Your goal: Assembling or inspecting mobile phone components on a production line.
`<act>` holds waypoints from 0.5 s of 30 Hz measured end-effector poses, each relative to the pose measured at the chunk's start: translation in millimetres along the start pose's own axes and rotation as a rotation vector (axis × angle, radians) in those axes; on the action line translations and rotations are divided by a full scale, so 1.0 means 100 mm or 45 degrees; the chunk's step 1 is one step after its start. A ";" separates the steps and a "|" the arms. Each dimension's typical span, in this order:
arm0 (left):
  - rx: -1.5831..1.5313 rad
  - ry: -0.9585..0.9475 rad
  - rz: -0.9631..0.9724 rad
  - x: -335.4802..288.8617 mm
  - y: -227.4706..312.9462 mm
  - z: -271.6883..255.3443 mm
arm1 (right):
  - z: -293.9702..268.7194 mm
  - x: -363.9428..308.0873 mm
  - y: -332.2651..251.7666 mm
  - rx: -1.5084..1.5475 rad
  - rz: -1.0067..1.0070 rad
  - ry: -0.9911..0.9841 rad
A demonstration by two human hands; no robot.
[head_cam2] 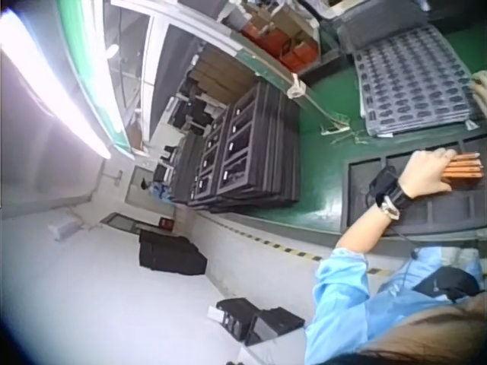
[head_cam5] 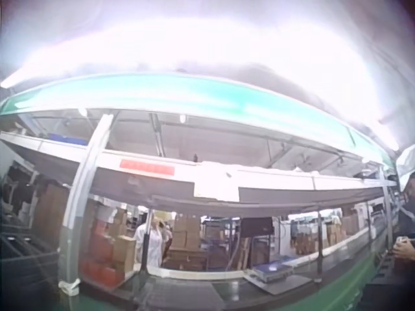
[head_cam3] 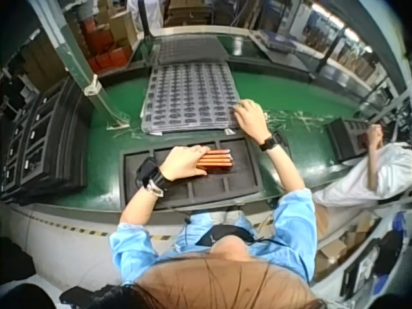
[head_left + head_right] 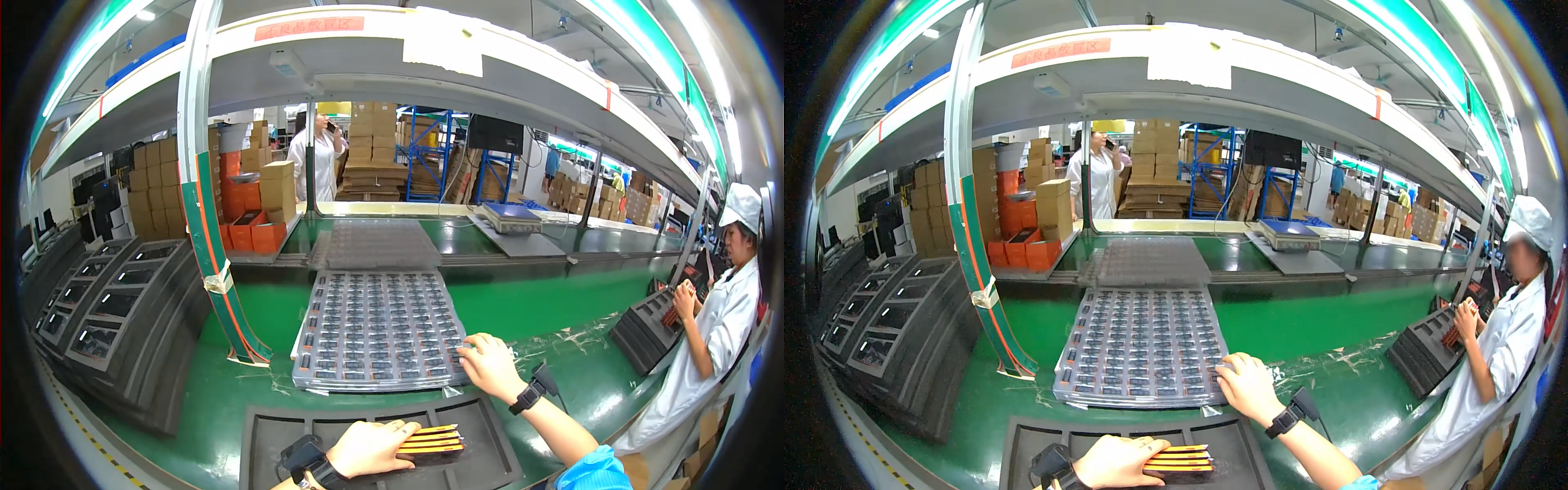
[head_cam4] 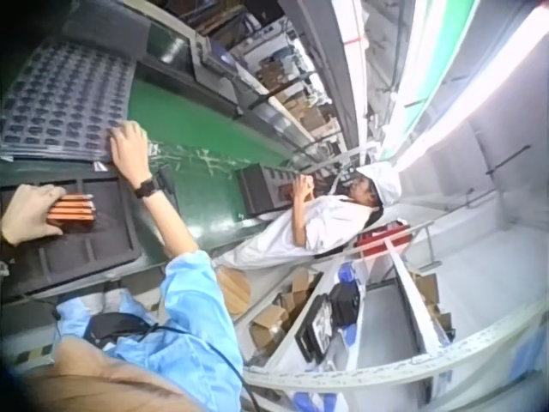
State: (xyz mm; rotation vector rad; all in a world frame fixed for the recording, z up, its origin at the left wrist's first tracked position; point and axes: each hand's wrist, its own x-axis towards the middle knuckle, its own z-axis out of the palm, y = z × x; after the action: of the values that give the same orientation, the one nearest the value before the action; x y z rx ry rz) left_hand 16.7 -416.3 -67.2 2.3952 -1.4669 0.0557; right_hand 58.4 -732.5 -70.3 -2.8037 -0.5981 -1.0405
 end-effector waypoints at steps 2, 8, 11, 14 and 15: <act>-0.002 0.012 0.007 -0.02 -0.04 0.02 | 0.15 -0.07 0.02 -0.138 0.009 -0.029; -0.008 0.083 0.048 -0.03 -0.08 0.08 | 0.16 -0.11 0.05 -0.054 0.019 -0.076; 0.014 0.096 0.044 -0.04 -0.05 0.07 | 0.19 -0.01 0.14 -0.045 0.021 -0.030; -0.017 0.041 0.039 -0.02 -0.07 0.03 | 0.36 0.09 0.29 -0.085 0.093 0.063; -0.015 0.041 0.041 -0.01 -0.06 0.04 | 0.36 0.09 0.31 -0.086 0.095 0.065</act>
State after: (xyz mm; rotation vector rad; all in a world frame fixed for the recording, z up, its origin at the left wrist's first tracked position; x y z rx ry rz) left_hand 20.7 -414.2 -72.3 2.3503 -1.4872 0.0920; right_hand 98.9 -750.0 -90.8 -2.8228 -0.4582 -1.1345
